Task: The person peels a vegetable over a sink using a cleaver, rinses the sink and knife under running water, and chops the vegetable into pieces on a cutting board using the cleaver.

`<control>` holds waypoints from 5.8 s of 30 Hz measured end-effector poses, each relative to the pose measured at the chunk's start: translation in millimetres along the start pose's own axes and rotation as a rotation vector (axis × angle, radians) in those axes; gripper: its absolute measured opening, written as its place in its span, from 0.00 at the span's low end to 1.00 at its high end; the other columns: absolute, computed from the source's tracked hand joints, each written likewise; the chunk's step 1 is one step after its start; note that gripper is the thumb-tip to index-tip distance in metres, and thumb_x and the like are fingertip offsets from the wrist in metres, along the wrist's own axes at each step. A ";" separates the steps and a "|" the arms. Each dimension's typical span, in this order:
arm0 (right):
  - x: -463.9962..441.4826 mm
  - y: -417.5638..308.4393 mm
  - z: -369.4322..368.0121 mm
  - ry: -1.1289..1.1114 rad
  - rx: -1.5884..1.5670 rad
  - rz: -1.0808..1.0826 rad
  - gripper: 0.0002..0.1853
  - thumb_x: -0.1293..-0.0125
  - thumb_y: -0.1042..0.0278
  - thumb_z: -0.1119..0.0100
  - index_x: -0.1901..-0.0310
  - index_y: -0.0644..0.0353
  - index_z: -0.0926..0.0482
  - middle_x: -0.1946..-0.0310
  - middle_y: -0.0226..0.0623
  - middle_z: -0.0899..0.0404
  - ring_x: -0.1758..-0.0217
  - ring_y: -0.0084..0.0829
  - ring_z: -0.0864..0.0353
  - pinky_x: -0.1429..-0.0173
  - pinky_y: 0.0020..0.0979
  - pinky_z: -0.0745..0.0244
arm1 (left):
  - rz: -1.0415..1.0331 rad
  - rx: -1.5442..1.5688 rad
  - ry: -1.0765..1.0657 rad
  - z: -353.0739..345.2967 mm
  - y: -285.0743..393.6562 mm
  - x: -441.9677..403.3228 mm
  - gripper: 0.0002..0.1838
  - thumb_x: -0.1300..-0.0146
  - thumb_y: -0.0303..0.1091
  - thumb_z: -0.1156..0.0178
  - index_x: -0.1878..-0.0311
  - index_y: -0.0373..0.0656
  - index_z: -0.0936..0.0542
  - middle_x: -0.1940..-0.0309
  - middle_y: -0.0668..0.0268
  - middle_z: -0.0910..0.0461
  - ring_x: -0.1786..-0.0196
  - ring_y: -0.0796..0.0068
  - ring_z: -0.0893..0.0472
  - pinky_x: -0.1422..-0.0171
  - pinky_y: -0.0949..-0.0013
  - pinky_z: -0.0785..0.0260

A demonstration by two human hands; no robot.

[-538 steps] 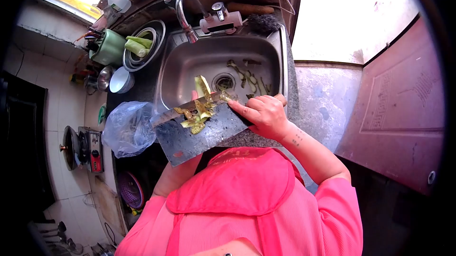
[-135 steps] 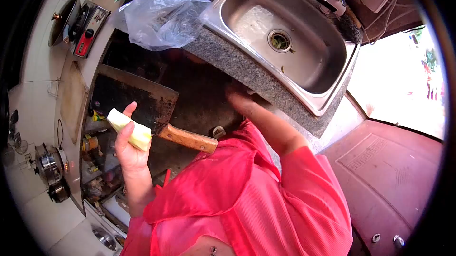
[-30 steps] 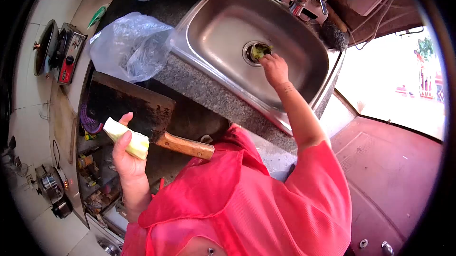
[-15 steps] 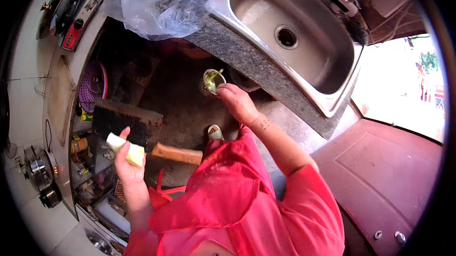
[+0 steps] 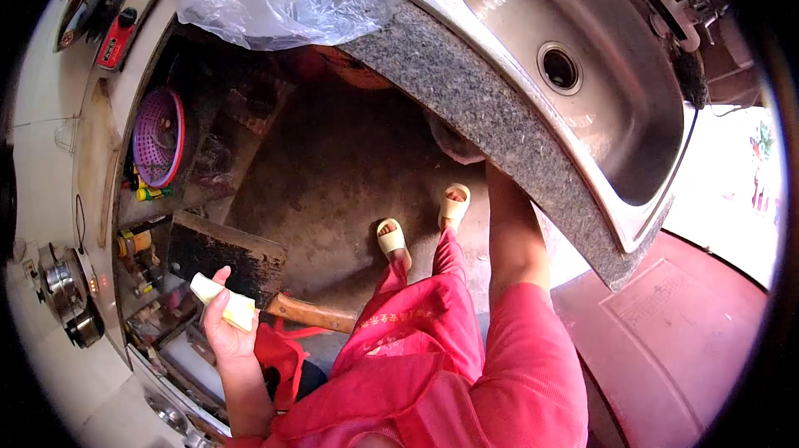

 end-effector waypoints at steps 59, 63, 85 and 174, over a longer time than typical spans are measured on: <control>58.5 -26.9 259.2 -1.203 0.448 0.631 0.13 0.40 0.68 0.48 0.57 0.65 0.21 0.61 0.46 0.20 0.54 0.43 0.21 0.42 0.40 0.30 | 0.021 -0.056 -0.523 -393.0 25.4 32.5 0.28 0.41 0.28 0.45 0.37 0.37 0.37 0.71 0.58 0.19 0.71 0.63 0.16 0.68 0.59 0.17; 83.1 -17.3 279.9 -0.938 0.252 0.461 0.14 0.41 0.71 0.48 0.54 0.62 0.21 0.58 0.49 0.20 0.51 0.49 0.23 0.44 0.40 0.30 | 0.059 -0.024 -0.542 -390.8 23.7 27.4 0.27 0.41 0.27 0.45 0.37 0.37 0.37 0.71 0.58 0.19 0.72 0.64 0.16 0.68 0.61 0.18; 56.0 -105.7 287.4 -0.461 -0.156 0.555 0.09 0.43 0.74 0.48 0.61 0.58 0.22 0.60 0.45 0.23 0.56 0.47 0.23 0.52 0.40 0.27 | -0.061 0.026 -0.500 -379.6 51.0 35.6 0.26 0.40 0.28 0.45 0.38 0.36 0.37 0.71 0.58 0.19 0.73 0.64 0.16 0.68 0.61 0.17; 94.7 -160.8 386.3 -0.108 -0.021 0.563 0.28 0.40 0.60 0.40 0.40 0.63 0.34 0.55 0.53 0.23 0.52 0.52 0.23 0.49 0.39 0.27 | 0.035 -0.199 -0.499 -527.4 -93.6 -12.5 0.17 0.55 0.18 0.34 0.64 0.45 0.28 0.68 0.67 0.26 0.65 0.70 0.23 0.59 0.68 0.27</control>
Point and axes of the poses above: each hand's wrist, its own x-axis away from the middle knuckle, its own z-axis out of the back of the hand, y = z × x, the point moved 7 cm from there along -x, towards the middle knuckle
